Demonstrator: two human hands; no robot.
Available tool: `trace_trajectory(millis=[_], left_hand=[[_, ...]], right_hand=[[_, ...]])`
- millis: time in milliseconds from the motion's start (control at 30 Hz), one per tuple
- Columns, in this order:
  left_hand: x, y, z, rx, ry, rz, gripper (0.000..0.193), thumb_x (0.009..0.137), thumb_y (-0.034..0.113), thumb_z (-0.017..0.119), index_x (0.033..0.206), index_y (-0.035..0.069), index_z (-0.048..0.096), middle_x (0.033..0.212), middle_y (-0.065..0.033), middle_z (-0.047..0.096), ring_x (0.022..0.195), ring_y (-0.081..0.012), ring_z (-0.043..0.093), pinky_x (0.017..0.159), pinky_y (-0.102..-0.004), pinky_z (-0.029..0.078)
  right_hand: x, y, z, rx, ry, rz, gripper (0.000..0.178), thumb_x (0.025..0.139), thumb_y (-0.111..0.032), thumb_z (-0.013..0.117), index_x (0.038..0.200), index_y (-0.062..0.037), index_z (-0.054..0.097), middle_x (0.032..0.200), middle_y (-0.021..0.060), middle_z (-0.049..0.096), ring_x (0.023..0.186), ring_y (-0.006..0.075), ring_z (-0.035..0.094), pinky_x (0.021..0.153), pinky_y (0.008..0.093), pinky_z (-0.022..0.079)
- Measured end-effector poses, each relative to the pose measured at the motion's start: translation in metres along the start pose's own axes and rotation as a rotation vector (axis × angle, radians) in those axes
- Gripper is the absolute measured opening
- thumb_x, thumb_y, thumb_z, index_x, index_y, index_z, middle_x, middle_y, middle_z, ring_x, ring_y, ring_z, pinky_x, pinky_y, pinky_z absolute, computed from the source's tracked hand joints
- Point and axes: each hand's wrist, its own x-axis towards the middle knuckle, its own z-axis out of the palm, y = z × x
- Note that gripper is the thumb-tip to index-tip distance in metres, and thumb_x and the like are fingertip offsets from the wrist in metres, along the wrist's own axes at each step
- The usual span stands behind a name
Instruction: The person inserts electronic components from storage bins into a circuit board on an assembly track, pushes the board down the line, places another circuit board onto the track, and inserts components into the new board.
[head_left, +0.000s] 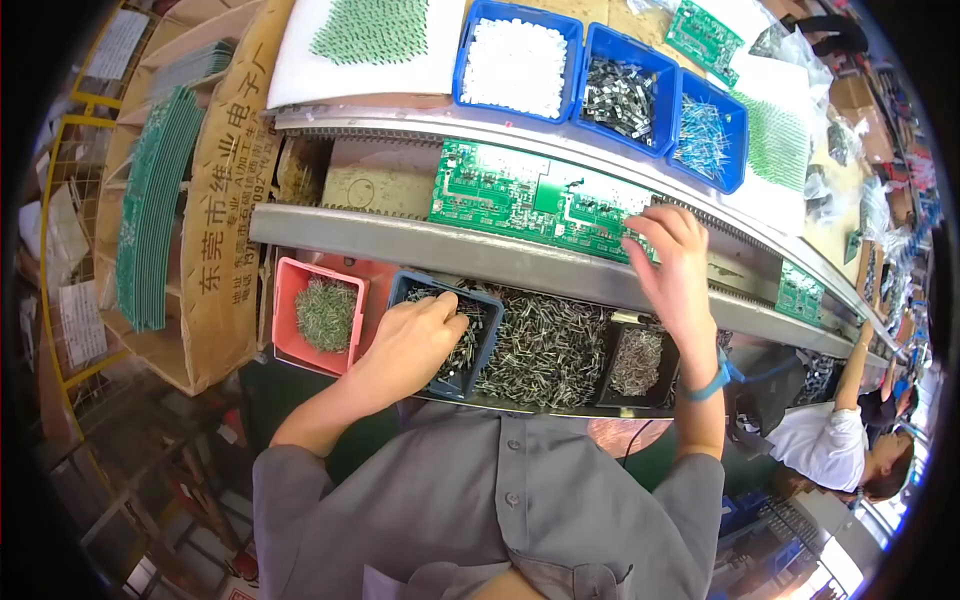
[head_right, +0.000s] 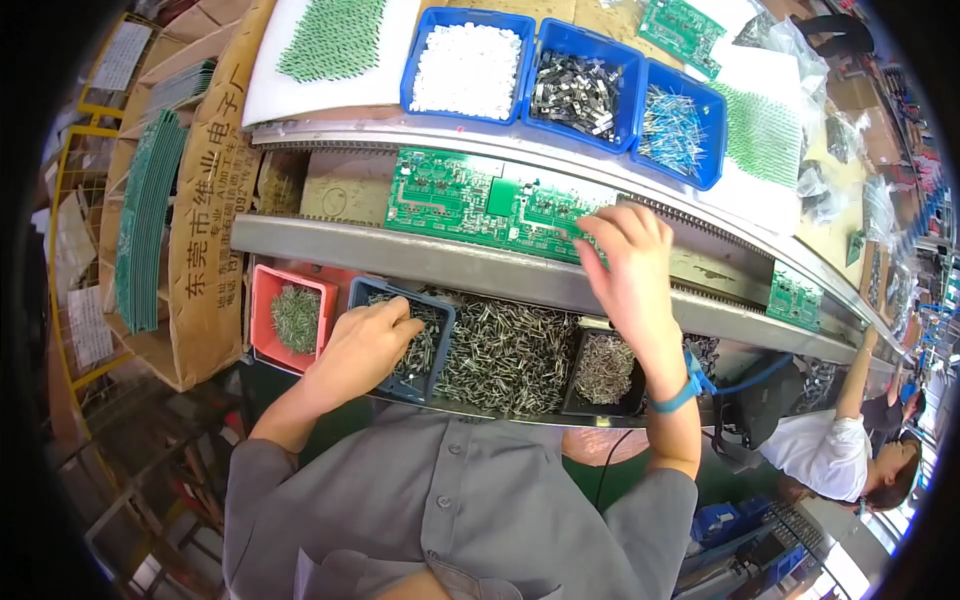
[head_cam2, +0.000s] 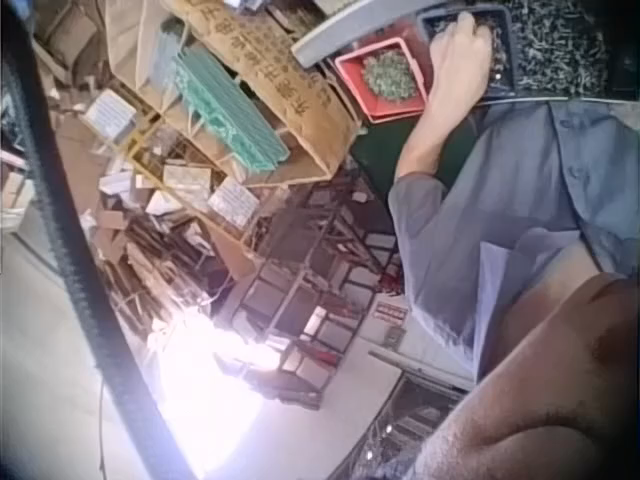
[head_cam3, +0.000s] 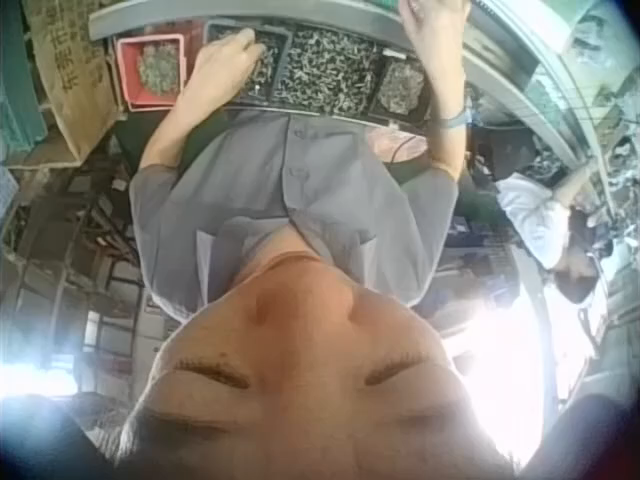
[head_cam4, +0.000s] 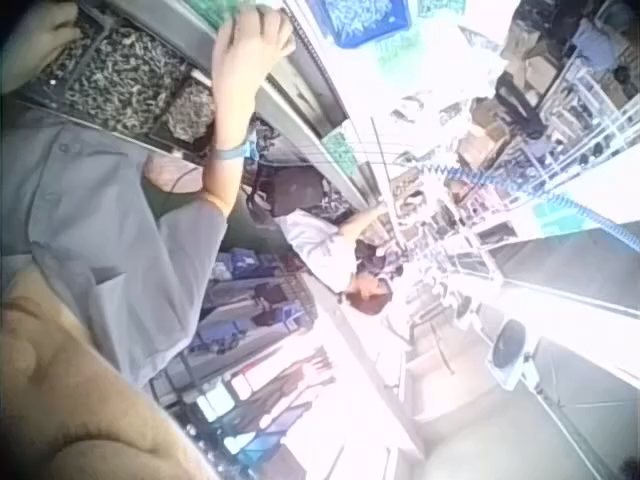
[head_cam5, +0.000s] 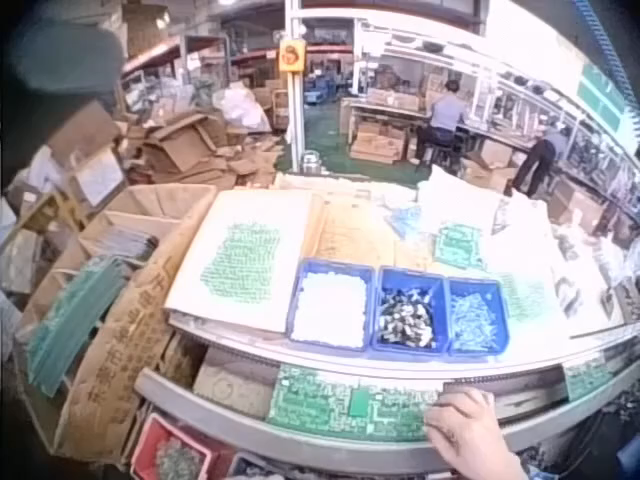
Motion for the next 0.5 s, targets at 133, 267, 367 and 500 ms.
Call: trace_trajectory(millis=[133, 267, 367, 500], left_hand=[[0.002, -0.002, -0.001, 0.012, -0.01, 0.032, 0.013, 0.074, 0.004, 0.063, 0.087, 0.003, 0.064, 0.083, -0.0094, 0.052, 0.08, -0.0261, 0.059, 0.07, -0.039, 0.048], [0.002, -0.005, -0.002, 0.007, -0.005, 0.054, 0.011, 0.075, 0.005, 0.063, 0.086, 0.003, 0.062, 0.084, -0.0092, 0.051, 0.08, -0.0263, 0.059, 0.068, -0.0397, 0.048], [-0.001, -0.006, 0.002, -0.033, 0.013, 0.018, 0.009, 0.078, 0.005, 0.063, 0.086, 0.004, 0.061, 0.086, -0.0085, 0.051, 0.08, -0.0272, 0.06, 0.068, -0.0396, 0.048], [-0.005, -0.005, -0.003, -0.172, 0.052, -0.01, 0.008, 0.079, 0.005, 0.063, 0.086, 0.004, 0.06, 0.089, -0.0075, 0.054, 0.079, -0.0283, 0.06, 0.069, -0.0389, 0.049]], right_hand=[[-0.04, 0.007, -0.033, -0.027, 0.055, 0.188, 0.02, 0.077, -0.008, 0.071, 0.096, -0.0054, 0.065, 0.101, 0.0089, 0.062, 0.1, 0.03, 0.055, 0.088, 0.0396, 0.039], [-0.089, 0.02, -0.057, -0.033, 0.146, 0.444, 0.014, 0.081, -0.003, 0.067, 0.094, 0.0003, 0.064, 0.088, 0.0148, 0.064, 0.085, 0.0319, 0.06, 0.077, 0.0372, 0.046], [-0.133, 0.031, -0.061, -0.087, 0.162, 0.63, 0.013, 0.084, -0.004, 0.065, 0.095, 0.0025, 0.064, 0.08, 0.0163, 0.064, 0.072, 0.0302, 0.063, 0.068, 0.0364, 0.048], [-0.186, 0.044, -0.047, -0.137, 0.071, 0.788, 0.011, 0.082, -0.003, 0.065, 0.091, 0.0023, 0.063, 0.079, 0.0163, 0.062, 0.072, 0.0314, 0.061, 0.068, 0.0372, 0.048]])
